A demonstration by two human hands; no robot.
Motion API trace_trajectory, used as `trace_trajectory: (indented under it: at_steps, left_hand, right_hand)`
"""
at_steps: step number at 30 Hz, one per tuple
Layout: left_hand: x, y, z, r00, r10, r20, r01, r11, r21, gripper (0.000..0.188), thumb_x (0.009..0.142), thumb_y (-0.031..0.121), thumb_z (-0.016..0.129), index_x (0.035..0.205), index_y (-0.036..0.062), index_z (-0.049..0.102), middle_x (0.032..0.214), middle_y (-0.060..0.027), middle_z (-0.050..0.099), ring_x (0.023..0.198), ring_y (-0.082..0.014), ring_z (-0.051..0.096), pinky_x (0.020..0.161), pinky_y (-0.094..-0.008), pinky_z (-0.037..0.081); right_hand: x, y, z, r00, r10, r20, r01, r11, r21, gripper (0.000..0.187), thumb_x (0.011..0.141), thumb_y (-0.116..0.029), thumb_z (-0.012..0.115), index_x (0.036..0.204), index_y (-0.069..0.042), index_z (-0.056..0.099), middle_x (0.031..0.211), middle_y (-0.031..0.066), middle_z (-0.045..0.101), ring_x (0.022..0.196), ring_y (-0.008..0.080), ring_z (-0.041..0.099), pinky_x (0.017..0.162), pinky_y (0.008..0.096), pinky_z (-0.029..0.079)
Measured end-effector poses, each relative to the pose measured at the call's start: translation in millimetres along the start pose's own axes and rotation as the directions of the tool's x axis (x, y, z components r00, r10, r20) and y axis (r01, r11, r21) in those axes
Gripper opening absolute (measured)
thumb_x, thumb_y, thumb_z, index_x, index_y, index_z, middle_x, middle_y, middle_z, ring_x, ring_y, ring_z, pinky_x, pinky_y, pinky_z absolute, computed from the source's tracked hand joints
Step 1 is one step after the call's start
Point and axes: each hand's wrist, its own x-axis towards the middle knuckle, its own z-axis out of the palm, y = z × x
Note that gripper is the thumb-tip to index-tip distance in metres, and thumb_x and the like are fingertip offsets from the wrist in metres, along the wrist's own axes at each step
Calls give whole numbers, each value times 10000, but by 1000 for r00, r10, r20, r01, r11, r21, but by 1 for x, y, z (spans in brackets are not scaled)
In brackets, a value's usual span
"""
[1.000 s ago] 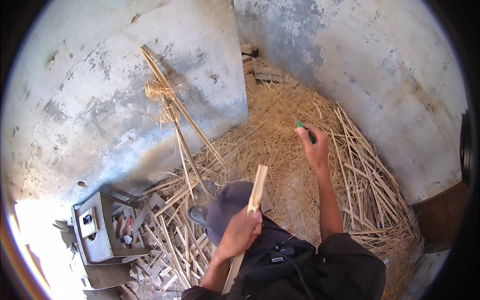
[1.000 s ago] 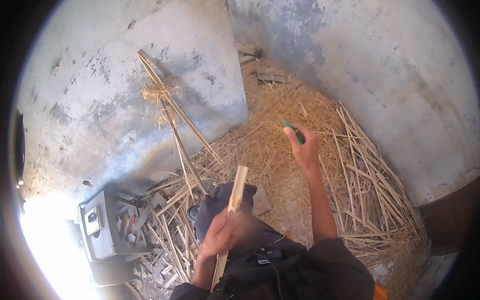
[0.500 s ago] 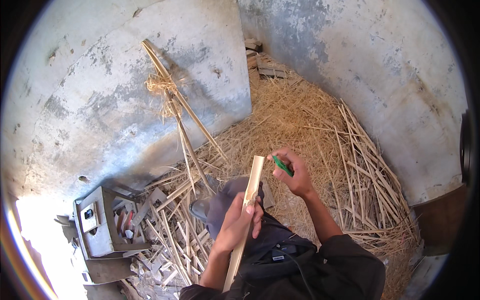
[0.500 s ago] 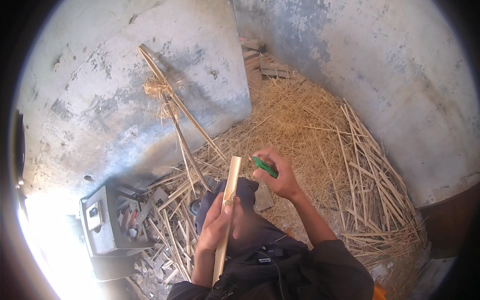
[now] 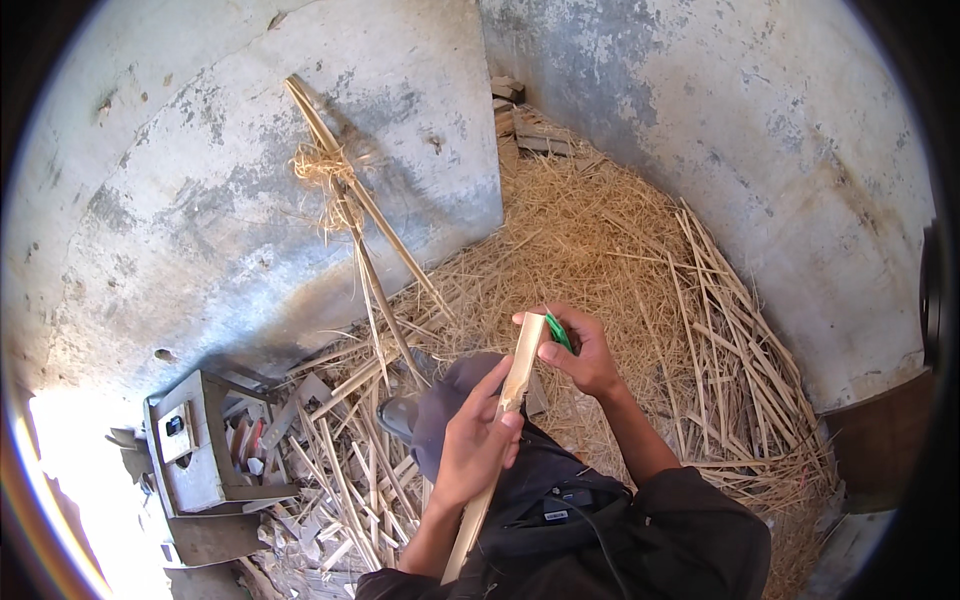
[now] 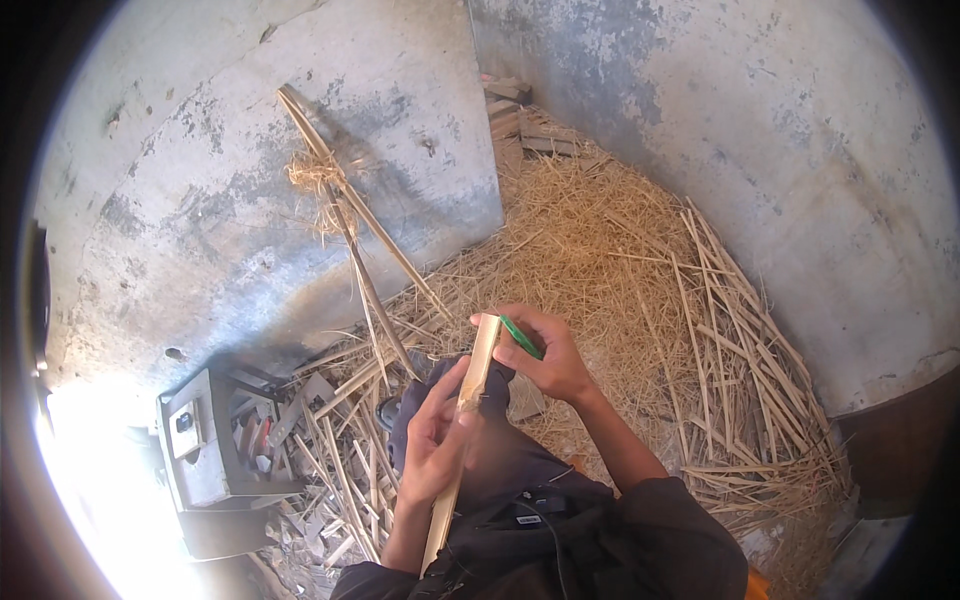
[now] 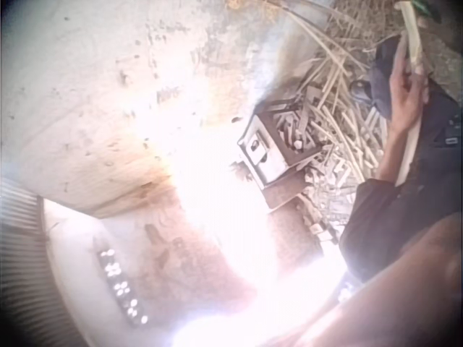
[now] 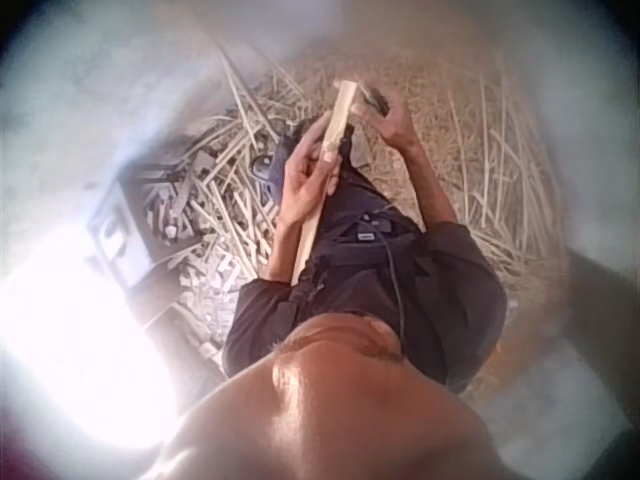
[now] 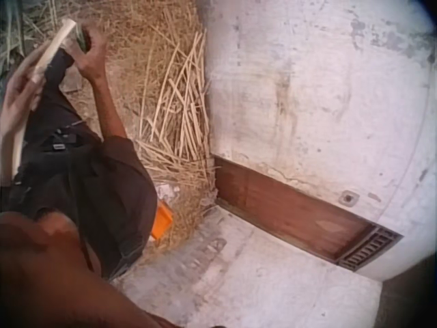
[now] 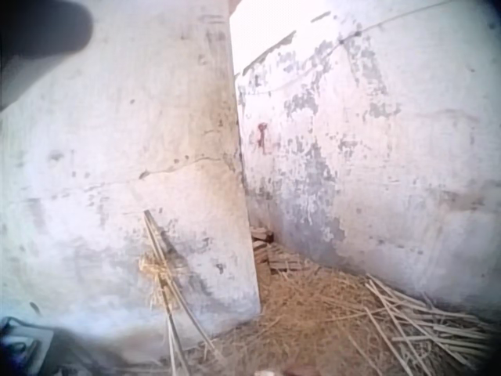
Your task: The person uses a utility knife to shave thin strips from a length of bamboo while sitting on the floor.
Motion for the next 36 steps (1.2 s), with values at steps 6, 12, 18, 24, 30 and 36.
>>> trace_trajectory:
  at_steps: [6, 12, 18, 24, 30, 36]
  left_hand:
    - [-1, 3, 3, 999, -31, -23, 33, 998, 61, 601, 1023, -6, 528, 1588, 56, 332, 849, -31, 575, 639, -64, 528, 558, -212, 461]
    - [-2, -2, -4, 982, 117, 147, -104, 990, -92, 659, 1046, 140, 553, 1608, 19, 231, 972, -106, 605, 676, -143, 613, 599, -265, 514]
    - [-5, 10, -10, 961, -160, 224, 187, 977, -105, 648, 1100, 438, 379, 1528, -47, 336, 966, -97, 583, 643, -148, 592, 573, -263, 493]
    - [-8, 9, -6, 968, -211, 136, 227, 967, -112, 563, 1121, 391, 351, 1459, -46, 456, 844, 4, 452, 553, -37, 381, 470, -198, 333]
    - [-9, 1, -5, 983, -181, 25, 182, 979, -87, 538, 1122, 373, 371, 1461, -32, 477, 842, 24, 437, 553, -11, 352, 471, -177, 302]
    - [-9, 1, -1, 983, -182, -7, 182, 983, -21, 518, 1122, 385, 368, 1440, 2, 513, 831, 31, 448, 549, -9, 359, 471, -176, 300]
  right_hand:
    - [0, -2, 2, 999, -48, -2, 48, 993, 103, 368, 950, -141, 694, 1275, 17, 627, 1147, 53, 685, 970, 77, 606, 856, 261, 506]
    - [1, -2, -3, 997, 31, 75, -45, 981, 191, 391, 947, -144, 688, 1299, 14, 623, 1042, 18, 672, 851, 60, 575, 734, 232, 466]
    - [4, -9, 4, 999, 50, -1, -49, 982, 180, 423, 902, -181, 685, 1262, 35, 631, 805, -31, 563, 656, 36, 458, 560, 226, 340]
    - [4, -3, 0, 992, -111, -68, 113, 993, 25, 432, 912, -266, 690, 1240, 12, 639, 804, -30, 554, 669, 52, 459, 585, 238, 354]
    - [-9, -17, -18, 981, -176, 87, 194, 816, -544, 305, 935, -312, 708, 1091, -55, 658, 830, 100, 682, 728, 205, 678, 643, 331, 493]
    - [-14, -24, -18, 938, -265, 223, 346, 663, -664, 344, 871, -381, 778, 935, -47, 722, 767, 95, 682, 638, 261, 670, 565, 342, 497]
